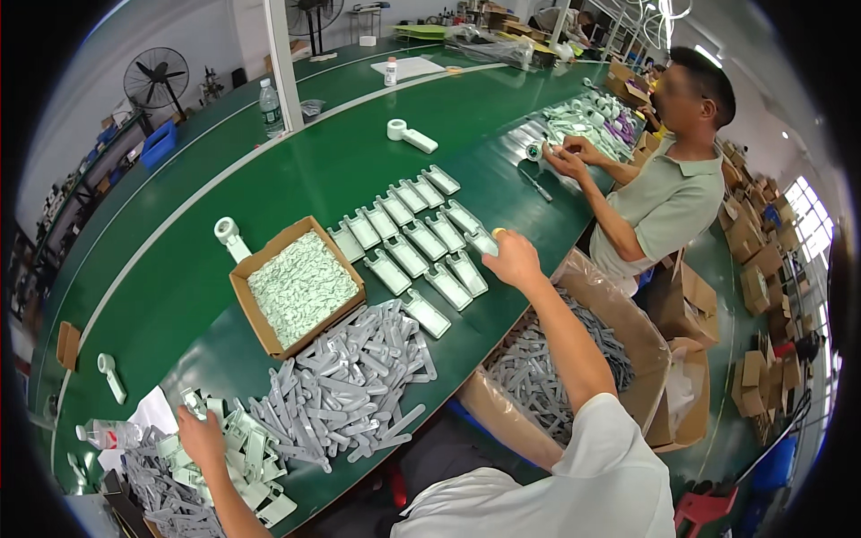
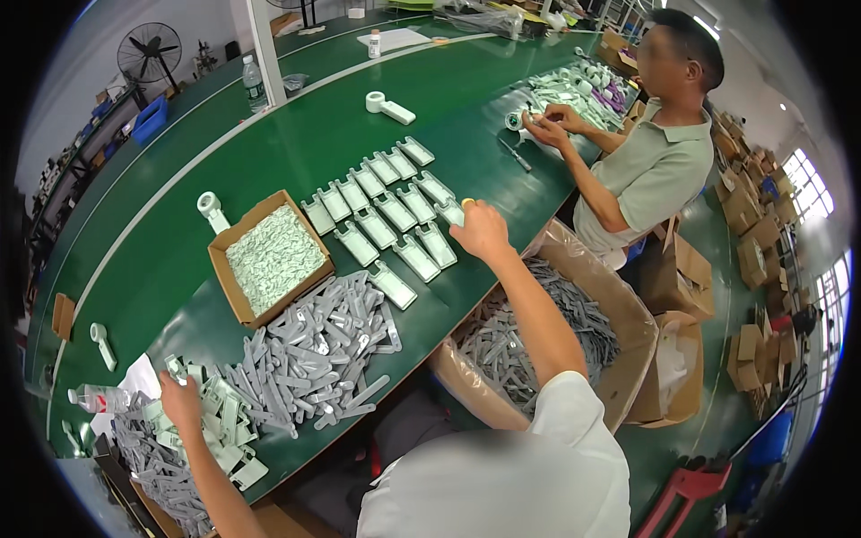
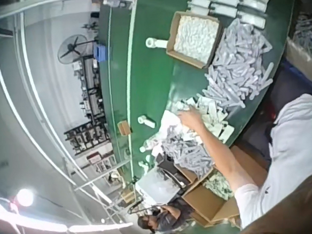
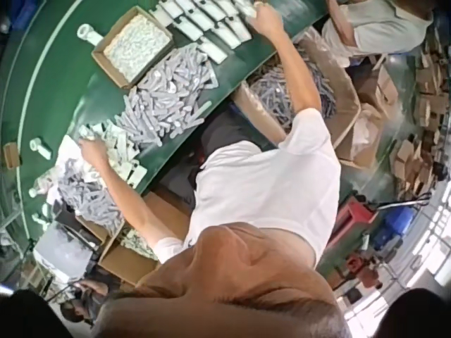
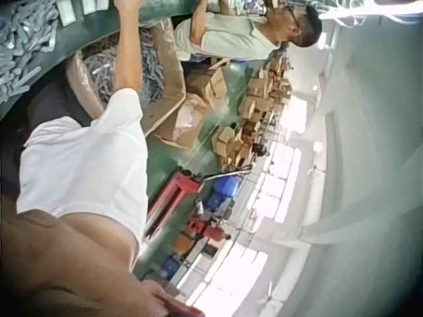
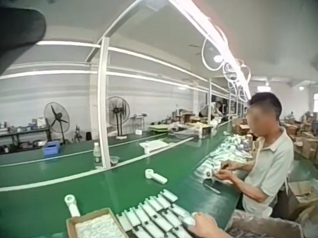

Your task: The person assembles plastic devices by hand, taking small components and inserts from piles and boxes, fitting them into plastic housings, and pressing them into place.

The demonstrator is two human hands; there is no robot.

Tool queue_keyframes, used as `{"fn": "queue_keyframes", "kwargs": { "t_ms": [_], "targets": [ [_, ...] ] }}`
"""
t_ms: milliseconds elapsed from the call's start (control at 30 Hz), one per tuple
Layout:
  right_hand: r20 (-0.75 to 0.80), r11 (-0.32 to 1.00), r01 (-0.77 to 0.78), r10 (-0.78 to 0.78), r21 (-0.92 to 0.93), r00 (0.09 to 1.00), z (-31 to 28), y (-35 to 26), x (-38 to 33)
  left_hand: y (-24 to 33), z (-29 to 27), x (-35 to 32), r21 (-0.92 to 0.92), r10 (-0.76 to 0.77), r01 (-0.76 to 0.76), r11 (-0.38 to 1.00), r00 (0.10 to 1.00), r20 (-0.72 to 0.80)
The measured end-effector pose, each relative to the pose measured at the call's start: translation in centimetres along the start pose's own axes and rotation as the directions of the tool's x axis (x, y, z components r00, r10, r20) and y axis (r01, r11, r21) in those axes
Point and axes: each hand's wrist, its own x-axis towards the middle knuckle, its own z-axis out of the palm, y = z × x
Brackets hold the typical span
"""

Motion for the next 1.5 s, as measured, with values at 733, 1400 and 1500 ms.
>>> {"fn": "queue_keyframes", "kwargs": {
  "t_ms": [733, 1400, 1500],
  "targets": [
    [0.293, 0.939, 0.276, -0.328, 0.205, 0.898, -1.6, -17.5, -9.2, -2.4, -2.2, 2.0, -0.79, -0.294, -0.121, 0.602, 0.885, -0.36],
    [0.04, 0.642, 0.21, -0.352, 0.738, 0.935, -0.9, -23.6, -2.4, 3.7, 0.2, -10.8, -0.975, 0.082, 0.085, 0.207, 0.991, 0.104],
    [0.015, 0.456, 0.296, -0.563, 0.839, 0.826, -3.5, -28.1, -6.5, 9.1, -2.9, -13.0, -0.986, 0.173, 0.156, 0.057, 0.971, 0.164]
  ]
}}
